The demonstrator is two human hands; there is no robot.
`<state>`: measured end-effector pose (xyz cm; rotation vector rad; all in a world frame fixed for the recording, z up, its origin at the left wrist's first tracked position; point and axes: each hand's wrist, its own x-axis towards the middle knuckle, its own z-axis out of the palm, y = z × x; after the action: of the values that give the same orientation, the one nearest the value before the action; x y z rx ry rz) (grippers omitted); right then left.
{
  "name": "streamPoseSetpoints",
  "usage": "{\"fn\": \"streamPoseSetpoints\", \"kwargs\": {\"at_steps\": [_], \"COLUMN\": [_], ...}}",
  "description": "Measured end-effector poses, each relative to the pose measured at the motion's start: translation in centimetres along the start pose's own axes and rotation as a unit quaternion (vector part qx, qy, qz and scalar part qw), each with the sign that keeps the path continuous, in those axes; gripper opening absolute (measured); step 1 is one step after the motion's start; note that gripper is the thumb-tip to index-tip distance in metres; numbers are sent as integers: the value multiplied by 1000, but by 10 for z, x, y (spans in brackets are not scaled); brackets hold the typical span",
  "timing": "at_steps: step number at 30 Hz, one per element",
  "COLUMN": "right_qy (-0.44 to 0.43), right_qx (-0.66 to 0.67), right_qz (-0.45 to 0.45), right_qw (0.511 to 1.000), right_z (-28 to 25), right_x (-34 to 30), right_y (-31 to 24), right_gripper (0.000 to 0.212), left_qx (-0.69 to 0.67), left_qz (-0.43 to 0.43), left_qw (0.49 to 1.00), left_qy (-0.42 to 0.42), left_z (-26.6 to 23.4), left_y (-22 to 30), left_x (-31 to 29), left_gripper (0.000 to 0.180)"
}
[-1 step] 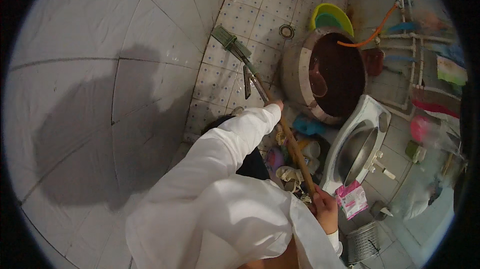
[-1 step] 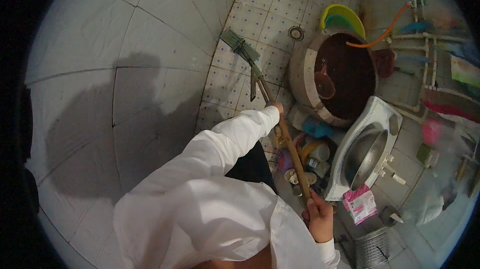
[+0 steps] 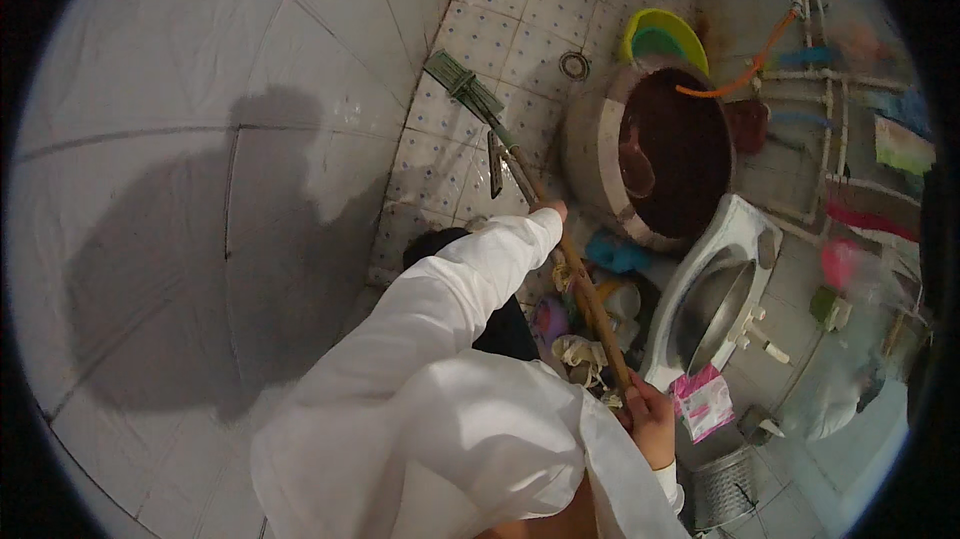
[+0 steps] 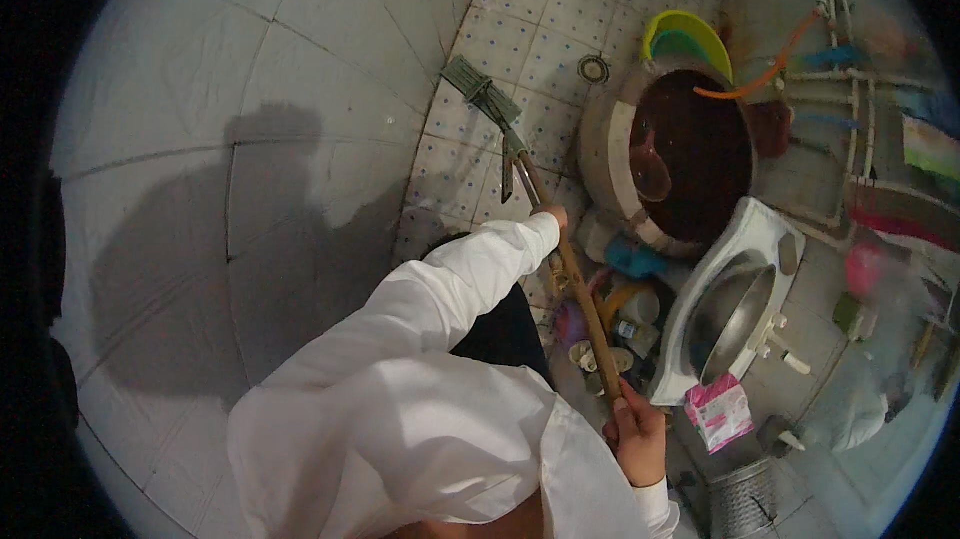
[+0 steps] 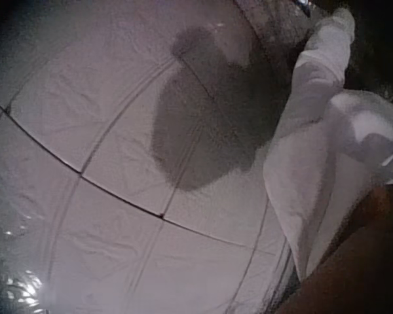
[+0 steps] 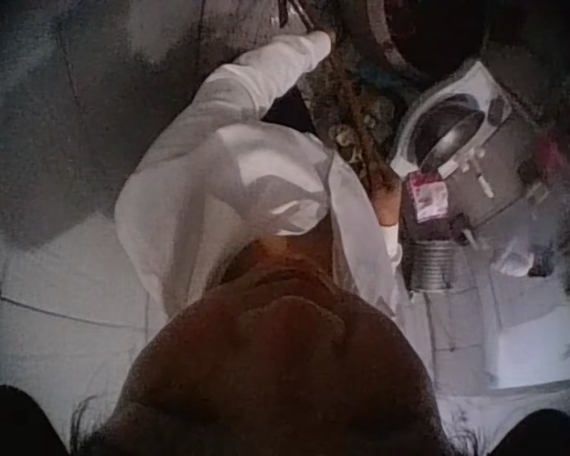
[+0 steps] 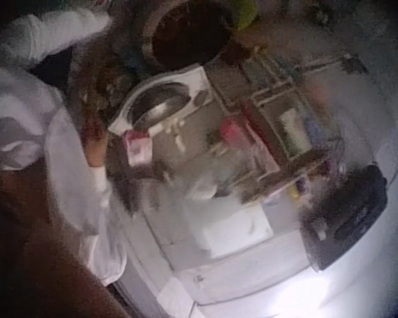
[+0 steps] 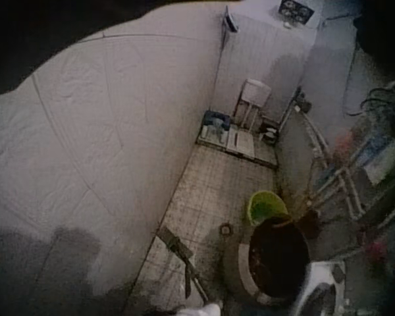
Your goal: The person cleans a tiled bathroom floor using a mop and a dustpan. They scoop debris into a dustpan, then mop the floor with water from a bucket, moving around a toilet and washing machine.
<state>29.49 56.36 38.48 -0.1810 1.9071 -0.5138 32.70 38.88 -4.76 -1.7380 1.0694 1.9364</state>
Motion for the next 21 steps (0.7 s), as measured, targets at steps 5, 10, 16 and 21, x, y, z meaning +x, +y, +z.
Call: {"fn": "streamPoseSetpoints", "kwargs": {"at_steps": [5, 10, 16, 21], "right_qy": [30, 38, 44, 36], "right_qx": [9, 44, 105, -46], "right_qz": [39, 28, 75, -71], "right_qw": [999, 998, 991, 996], "right_z": [5, 22, 31, 44], "right_x": [11, 22, 38, 56], "right_y": [-50, -95, -151, -178], "right_gripper": [31, 30, 28, 28], "left_qx": [15, 49, 90, 133], "left_qz": [2, 2, 4, 13], "left_qw": [1000, 999, 996, 991], "left_qy": [-4, -15, -25, -23], "left_z": [-24, -49, -85, -112], "left_y": [34, 66, 112, 145], "left_x": [9, 14, 25, 37], "left_gripper": [25, 25, 26, 26]}}
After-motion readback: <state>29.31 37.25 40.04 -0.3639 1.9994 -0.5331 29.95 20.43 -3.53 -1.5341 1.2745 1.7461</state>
